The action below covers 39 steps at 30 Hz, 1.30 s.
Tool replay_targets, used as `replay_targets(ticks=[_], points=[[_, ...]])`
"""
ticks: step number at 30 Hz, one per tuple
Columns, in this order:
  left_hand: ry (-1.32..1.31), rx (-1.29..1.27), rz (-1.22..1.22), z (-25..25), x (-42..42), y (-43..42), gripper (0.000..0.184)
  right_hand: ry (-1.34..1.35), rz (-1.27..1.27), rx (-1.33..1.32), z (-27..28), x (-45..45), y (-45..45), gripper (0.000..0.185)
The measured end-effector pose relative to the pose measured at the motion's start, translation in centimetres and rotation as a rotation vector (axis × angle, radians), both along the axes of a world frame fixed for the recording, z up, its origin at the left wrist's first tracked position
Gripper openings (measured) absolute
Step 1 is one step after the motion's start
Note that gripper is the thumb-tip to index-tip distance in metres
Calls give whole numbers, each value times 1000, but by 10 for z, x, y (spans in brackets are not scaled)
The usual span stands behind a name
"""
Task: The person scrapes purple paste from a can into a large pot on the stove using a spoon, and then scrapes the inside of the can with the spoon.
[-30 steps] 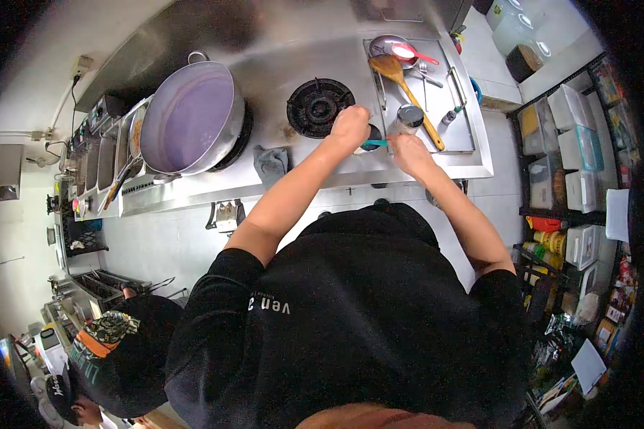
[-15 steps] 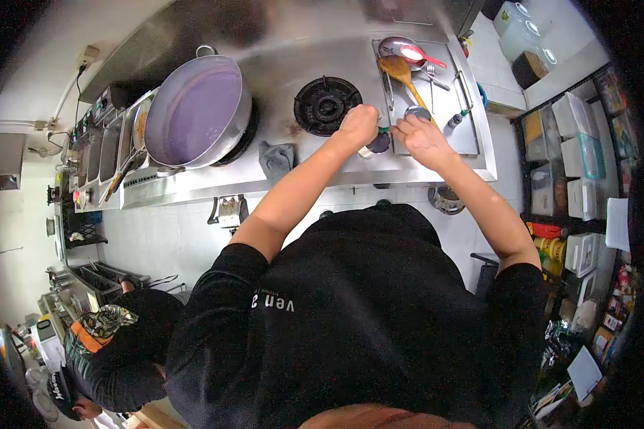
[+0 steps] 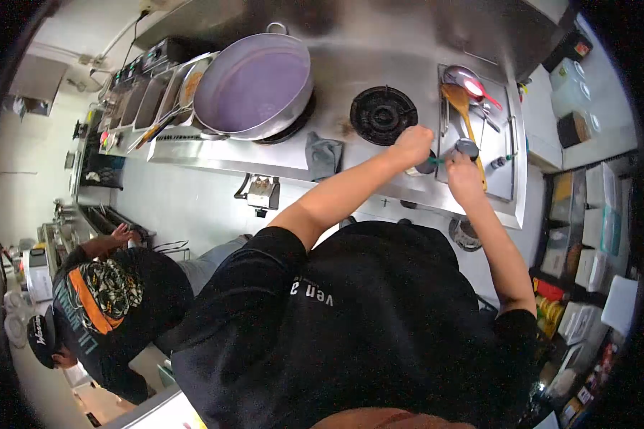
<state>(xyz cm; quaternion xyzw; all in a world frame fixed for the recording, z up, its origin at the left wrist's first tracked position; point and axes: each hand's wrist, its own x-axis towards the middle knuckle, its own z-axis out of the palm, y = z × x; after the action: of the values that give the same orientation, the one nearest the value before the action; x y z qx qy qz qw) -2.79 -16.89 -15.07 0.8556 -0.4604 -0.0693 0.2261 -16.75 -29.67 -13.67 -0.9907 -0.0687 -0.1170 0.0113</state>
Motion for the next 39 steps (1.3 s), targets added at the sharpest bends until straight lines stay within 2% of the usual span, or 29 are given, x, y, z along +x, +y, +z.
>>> replay_targets(ticks=[2, 4, 7, 8, 10, 11, 13, 14, 16, 17, 20, 23, 27, 29, 30, 33, 35, 36, 38, 39], points=[[17, 4, 4, 6, -1, 4, 15, 75, -87, -15, -3, -1, 3, 12], [24, 3, 18, -1, 3, 6, 15, 234, -226, 132, 7, -3, 9, 14], [37, 11, 45, -10, 5, 7, 14, 345, -249, 261, -11, 8, 0, 20], [40, 22, 68, -12, 6, 7, 14, 349, -262, 259, -14, 10, 0, 20], [78, 31, 49, -13, 9, 9, 15, 339, -342, 420, -8, 12, 11, 17], [72, 16, 40, -17, 12, 10, 16, 344, -361, 418, -11, 10, 9, 17], [72, 2, 18, -21, 14, 13, 17, 237, -116, 305, -16, 6, 9, 17], [70, -20, 32, -20, 15, 15, 18, 240, -130, 305, -13, 3, 7, 17], [69, -40, 38, -21, 18, 18, 20, 175, 29, 123, 8, 0, 5, 22], [58, -26, 11, -22, 20, 20, 21, 116, 64, 58, 1, 0, -2, 23], [53, -38, -28, -18, 18, 22, 25, 120, 102, -53, 25, 8, 0, 24], [142, 3, -14, -12, 14, 19, 24, 71, 167, -98, 25, 14, -1, 23], [113, -14, -5, -18, 14, 17, 20, 39, 123, -139, 18, 9, 8, 15], [113, -43, 3, -18, 13, 19, 18, 144, -77, -105, 16, 3, 16, 16], [122, -52, 17, -17, 12, 20, 18, 145, -77, -104, 14, 1, 20, 16], [146, -46, 35, -17, 13, 20, 18, 244, -202, -27, 11, -2, 26, 17], [157, -31, 34, -19, 15, 20, 17, 361, -265, 147, 10, 1, 25, 18], [181, -32, 45, -19, 17, 21, 19, 360, -271, 148, 9, 2, 21, 18], [206, -30, 51, -21, 18, 23, 21, 89, -215, 105, 9, 1, 14, 14], [194, -28, 65, -20, 18, 23, 21, 89, -221, 106, 16, -1, 15, 14]])
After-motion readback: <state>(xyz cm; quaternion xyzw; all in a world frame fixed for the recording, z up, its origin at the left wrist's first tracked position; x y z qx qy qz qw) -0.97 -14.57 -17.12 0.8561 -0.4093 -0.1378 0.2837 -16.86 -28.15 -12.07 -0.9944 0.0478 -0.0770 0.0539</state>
